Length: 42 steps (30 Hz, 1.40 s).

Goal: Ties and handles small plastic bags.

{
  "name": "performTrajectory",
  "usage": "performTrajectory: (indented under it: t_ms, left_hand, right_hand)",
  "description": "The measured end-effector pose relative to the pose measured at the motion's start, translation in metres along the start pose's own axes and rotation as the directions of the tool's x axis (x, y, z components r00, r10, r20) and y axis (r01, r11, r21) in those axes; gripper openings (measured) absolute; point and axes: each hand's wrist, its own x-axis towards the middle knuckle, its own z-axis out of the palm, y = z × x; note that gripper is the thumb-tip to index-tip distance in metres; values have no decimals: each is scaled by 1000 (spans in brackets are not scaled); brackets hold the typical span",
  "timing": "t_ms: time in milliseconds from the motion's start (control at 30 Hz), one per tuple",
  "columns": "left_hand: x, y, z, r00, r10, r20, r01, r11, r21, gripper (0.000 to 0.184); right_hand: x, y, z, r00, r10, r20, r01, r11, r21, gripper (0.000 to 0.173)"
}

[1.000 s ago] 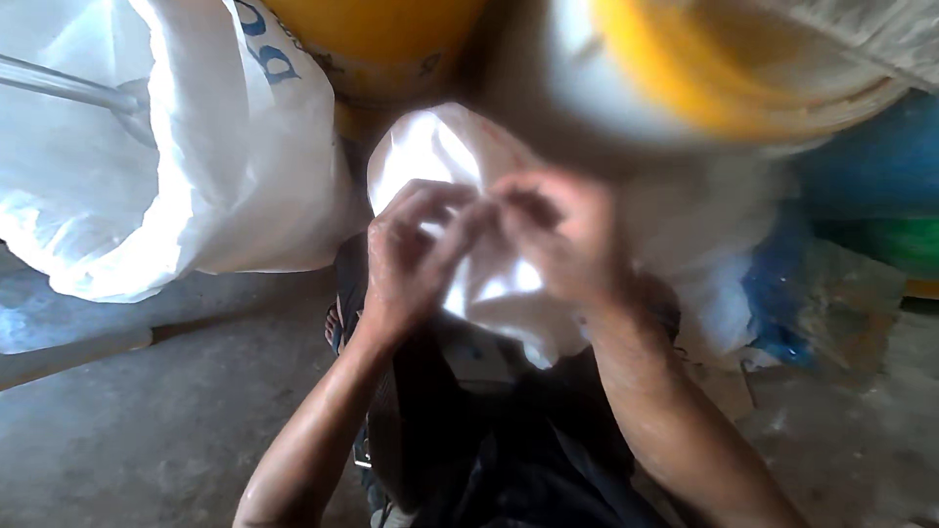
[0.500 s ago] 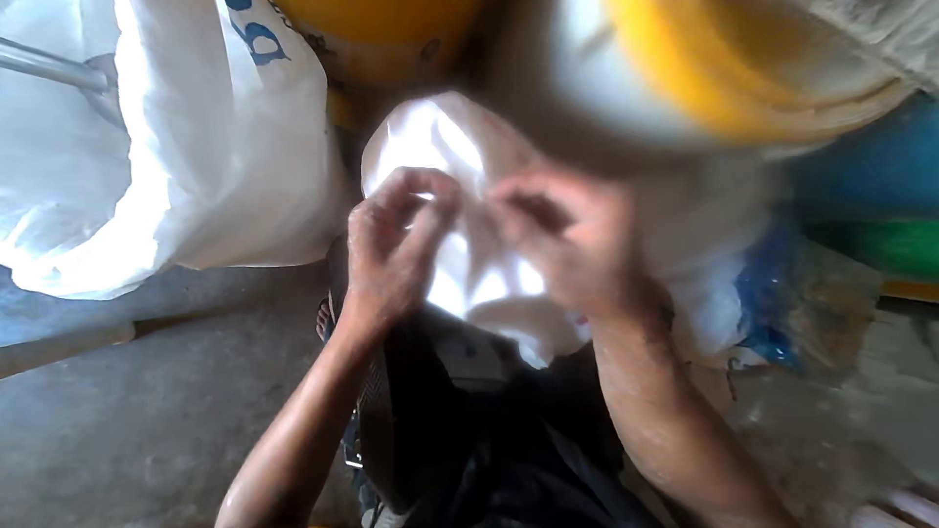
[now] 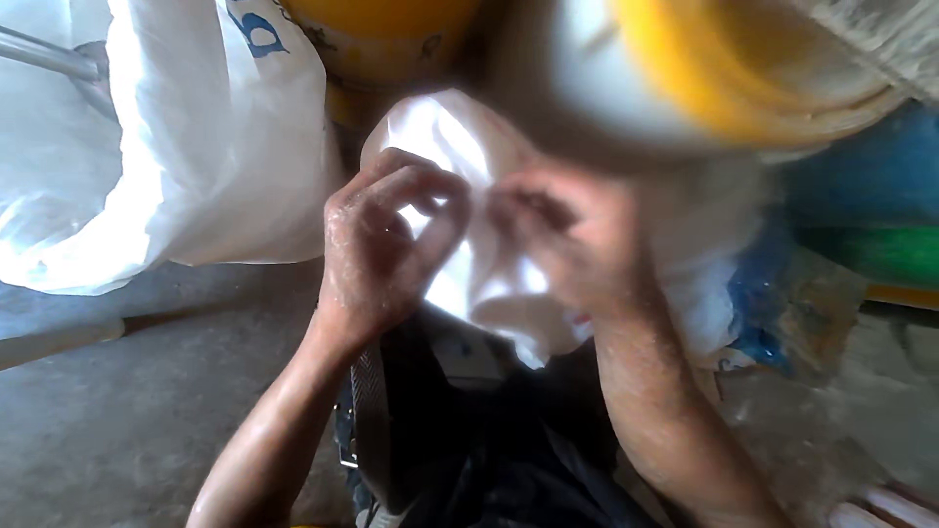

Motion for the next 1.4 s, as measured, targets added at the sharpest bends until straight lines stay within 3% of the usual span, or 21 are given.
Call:
performTrajectory:
  t_ms: [167, 333, 567, 800, 1133, 1300, 1400]
  left_hand:
    - [3, 0, 0, 998, -47, 31, 49, 997, -61, 10]
    - [8, 0, -13, 993, 4, -119, -13, 997, -71, 12]
    - [8, 5, -5, 999, 10, 42, -10, 1000, 18, 10]
    - [6, 7, -1, 999, 46, 21, -49, 987, 154, 10]
    - [8, 7, 2, 998, 41, 49, -47, 990, 130, 8]
    - [9, -2, 9, 996, -71, 54, 74, 996, -50, 9]
    - [7, 0, 16, 984, -170, 54, 178, 959, -219, 10]
  right_hand:
    - [1, 2, -3, 1000, -8, 15, 8, 1000, 10, 16]
    - [3, 3, -7, 999, -3, 33, 3, 1000, -2, 15]
    - [6, 3, -10, 996, -74, 44, 76, 996, -51, 16]
    - [6, -1, -8, 995, -82, 51, 85, 993, -76, 17]
    - [7, -3, -8, 994, -87, 71, 92, 993, -78, 16]
    - [5, -2, -12, 995, -39, 89, 45, 996, -71, 16]
    - [2, -8, -23, 999, -46, 24, 48, 994, -100, 20]
